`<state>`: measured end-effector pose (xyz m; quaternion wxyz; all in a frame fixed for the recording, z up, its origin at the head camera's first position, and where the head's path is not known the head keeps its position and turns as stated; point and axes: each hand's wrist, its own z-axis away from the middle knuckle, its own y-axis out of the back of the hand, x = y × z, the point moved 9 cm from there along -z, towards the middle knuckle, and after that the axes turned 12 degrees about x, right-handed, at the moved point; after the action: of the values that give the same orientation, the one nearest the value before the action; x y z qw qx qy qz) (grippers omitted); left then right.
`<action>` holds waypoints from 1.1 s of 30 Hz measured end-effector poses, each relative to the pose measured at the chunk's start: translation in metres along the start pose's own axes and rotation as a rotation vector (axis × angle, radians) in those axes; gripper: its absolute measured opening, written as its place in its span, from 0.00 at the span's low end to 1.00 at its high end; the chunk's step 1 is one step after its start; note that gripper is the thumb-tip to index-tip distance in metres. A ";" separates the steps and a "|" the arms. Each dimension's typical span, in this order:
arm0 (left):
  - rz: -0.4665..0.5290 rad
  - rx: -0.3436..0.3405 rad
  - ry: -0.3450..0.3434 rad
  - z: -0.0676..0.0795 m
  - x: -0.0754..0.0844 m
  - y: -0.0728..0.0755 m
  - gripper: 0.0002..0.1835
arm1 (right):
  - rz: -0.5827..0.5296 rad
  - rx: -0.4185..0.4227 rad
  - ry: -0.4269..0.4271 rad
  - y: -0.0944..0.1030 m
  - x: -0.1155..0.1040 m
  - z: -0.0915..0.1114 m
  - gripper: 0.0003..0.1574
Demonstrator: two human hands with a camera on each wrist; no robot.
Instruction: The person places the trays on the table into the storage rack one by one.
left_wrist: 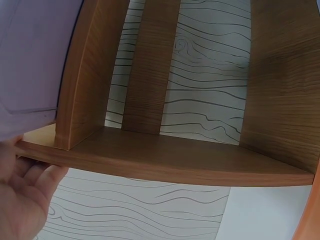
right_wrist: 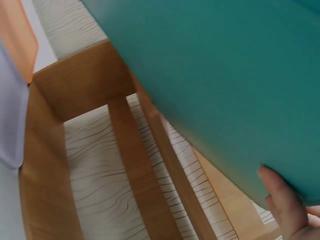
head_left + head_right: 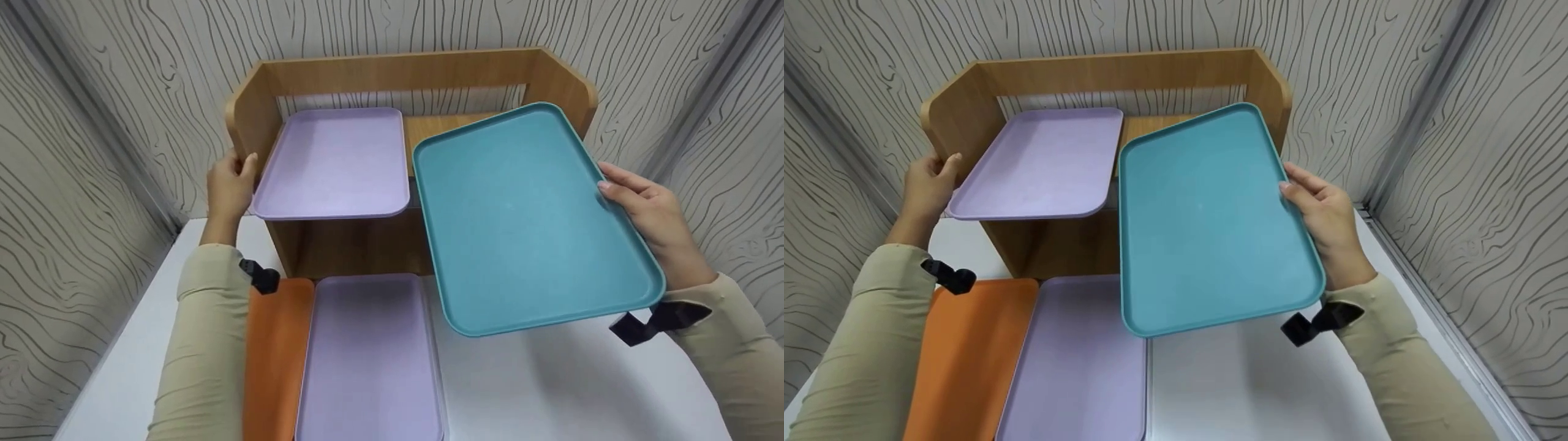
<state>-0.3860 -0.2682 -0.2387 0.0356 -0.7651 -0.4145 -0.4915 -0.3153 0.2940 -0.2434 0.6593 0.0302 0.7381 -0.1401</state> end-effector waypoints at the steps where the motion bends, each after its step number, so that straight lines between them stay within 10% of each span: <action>1: 0.000 -0.001 0.002 0.000 -0.001 0.000 0.18 | 0.009 0.000 -0.015 -0.002 -0.001 -0.003 0.13; 20: -0.006 -0.032 0.021 0.003 0.000 -0.001 0.21 | -0.209 0.036 -0.207 -0.042 0.000 -0.061 0.10; 33: 0.004 -0.017 0.002 0.003 0.002 0.001 0.20 | -0.045 0.120 -0.175 -0.052 -0.003 -0.088 0.20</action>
<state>-0.3828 -0.2658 -0.2382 0.0305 -0.7659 -0.4087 -0.4955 -0.4117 0.2666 -0.2237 0.7150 0.0405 0.6684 -0.2007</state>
